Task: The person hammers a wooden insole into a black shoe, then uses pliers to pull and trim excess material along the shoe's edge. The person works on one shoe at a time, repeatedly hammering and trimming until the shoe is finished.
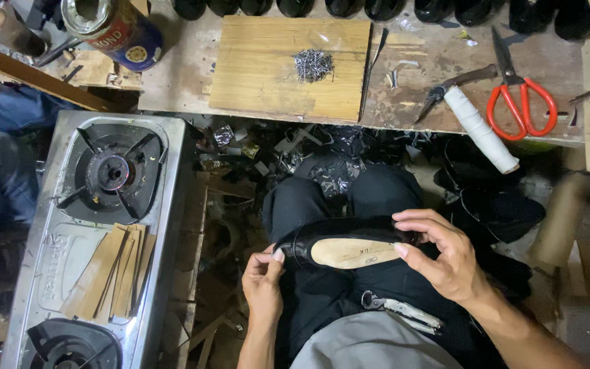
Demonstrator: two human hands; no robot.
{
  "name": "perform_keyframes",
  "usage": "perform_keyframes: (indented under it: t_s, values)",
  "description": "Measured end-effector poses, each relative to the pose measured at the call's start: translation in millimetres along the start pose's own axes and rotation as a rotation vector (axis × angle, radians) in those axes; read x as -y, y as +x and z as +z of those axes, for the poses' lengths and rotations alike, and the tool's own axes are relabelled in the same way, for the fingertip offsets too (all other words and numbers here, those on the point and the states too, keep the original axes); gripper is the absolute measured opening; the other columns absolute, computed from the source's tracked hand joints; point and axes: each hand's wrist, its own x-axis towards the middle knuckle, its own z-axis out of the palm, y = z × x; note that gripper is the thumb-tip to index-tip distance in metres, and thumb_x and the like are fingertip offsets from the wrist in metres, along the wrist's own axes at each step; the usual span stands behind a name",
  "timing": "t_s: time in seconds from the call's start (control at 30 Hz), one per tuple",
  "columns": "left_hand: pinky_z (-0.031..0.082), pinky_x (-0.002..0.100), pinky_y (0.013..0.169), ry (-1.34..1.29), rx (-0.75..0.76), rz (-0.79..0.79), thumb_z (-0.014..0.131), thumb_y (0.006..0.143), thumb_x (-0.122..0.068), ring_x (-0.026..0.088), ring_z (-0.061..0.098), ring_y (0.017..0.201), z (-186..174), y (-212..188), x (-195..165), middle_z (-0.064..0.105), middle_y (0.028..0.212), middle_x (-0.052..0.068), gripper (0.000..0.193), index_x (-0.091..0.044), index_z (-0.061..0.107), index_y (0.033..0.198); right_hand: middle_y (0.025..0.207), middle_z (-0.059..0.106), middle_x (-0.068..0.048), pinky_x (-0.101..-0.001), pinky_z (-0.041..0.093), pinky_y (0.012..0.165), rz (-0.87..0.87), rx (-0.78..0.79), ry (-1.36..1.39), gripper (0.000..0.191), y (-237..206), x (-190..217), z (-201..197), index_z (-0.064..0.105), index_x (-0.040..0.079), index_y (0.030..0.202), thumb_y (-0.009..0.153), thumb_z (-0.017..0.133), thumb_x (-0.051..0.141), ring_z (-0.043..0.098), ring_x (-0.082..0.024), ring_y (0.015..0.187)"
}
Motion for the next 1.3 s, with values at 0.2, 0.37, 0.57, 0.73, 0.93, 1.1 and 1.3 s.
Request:
perform_keyframes:
  t_s: [0.2, 0.37, 0.57, 0.73, 0.93, 1.1, 1.3]
  values:
    - [0.056, 0.03, 0.08, 0.0, 0.018, -0.064, 0.07, 0.093, -0.008, 0.014, 0.069, 0.087, -8, 4, -10, 0.076, 0.111, 0.014, 0.01, -0.002, 0.065, 0.087, 0.125, 0.071, -0.01, -0.0315, 0.056, 0.087, -0.093, 0.041, -0.006, 0.032, -3, -2, 0, 0.072, 0.002, 0.109, 0.08, 0.077, 0.015, 0.071, -0.021, 0.109]
    - [0.056, 0.031, 0.083, -0.026, 0.08, -0.052, 0.068, 0.095, -0.005, 0.015, 0.069, 0.088, -16, 11, -14, 0.076, 0.11, 0.015, 0.01, 0.0, 0.065, 0.087, 0.129, 0.07, -0.009, -0.0324, 0.058, 0.084, -0.039, 0.119, 0.007, 0.038, 2, -6, -5, 0.073, 0.006, 0.113, 0.078, 0.08, 0.019, 0.071, -0.022, 0.11]
    - [0.054, 0.032, 0.08, -0.131, 0.056, -0.118, 0.067, 0.095, -0.001, 0.016, 0.067, 0.086, -25, 14, -20, 0.075, 0.107, 0.015, 0.009, 0.001, 0.063, 0.087, 0.144, 0.059, -0.016, -0.0377, 0.052, 0.1, -0.209, 0.446, 0.013, 0.058, 17, -7, -22, 0.07, 0.006, 0.128, 0.074, 0.087, 0.019, 0.06, -0.028, 0.13]
    - [0.056, 0.034, 0.086, -0.175, 0.127, -0.116, 0.067, 0.094, -0.001, 0.017, 0.069, 0.089, -27, 19, -22, 0.075, 0.108, 0.016, 0.008, 0.001, 0.063, 0.087, 0.146, 0.053, -0.019, -0.0356, 0.059, 0.089, -0.193, 0.315, 0.097, 0.043, 20, -4, -18, 0.077, 0.007, 0.114, 0.072, 0.079, -0.003, 0.049, -0.035, 0.139]
    - [0.058, 0.037, 0.084, -0.196, 0.173, -0.164, 0.067, 0.095, -0.003, 0.019, 0.07, 0.086, -30, 26, -26, 0.074, 0.107, 0.018, 0.01, 0.001, 0.062, 0.086, 0.118, 0.068, -0.011, -0.032, 0.062, 0.085, -0.361, 0.18, 0.008, 0.039, 20, -4, -11, 0.077, 0.005, 0.107, 0.07, 0.084, 0.0, 0.061, -0.03, 0.128]
    - [0.058, 0.037, 0.082, -0.188, 0.209, -0.151, 0.068, 0.094, -0.002, 0.019, 0.07, 0.085, -28, 29, -28, 0.074, 0.107, 0.018, 0.01, 0.001, 0.063, 0.086, 0.112, 0.071, -0.009, -0.035, 0.06, 0.092, -0.423, 0.176, 0.009, 0.04, 23, -12, -15, 0.076, 0.005, 0.105, 0.067, 0.088, 0.004, 0.069, -0.026, 0.116]
    - [0.055, 0.033, 0.079, -0.226, 0.187, -0.125, 0.071, 0.092, -0.003, 0.017, 0.069, 0.084, -20, 25, -22, 0.074, 0.106, 0.015, 0.009, 0.0, 0.064, 0.087, 0.116, 0.07, -0.011, -0.0368, 0.056, 0.097, -0.299, 0.129, 0.013, 0.039, 23, -17, -17, 0.075, 0.003, 0.108, 0.069, 0.083, 0.0, 0.068, -0.027, 0.115]
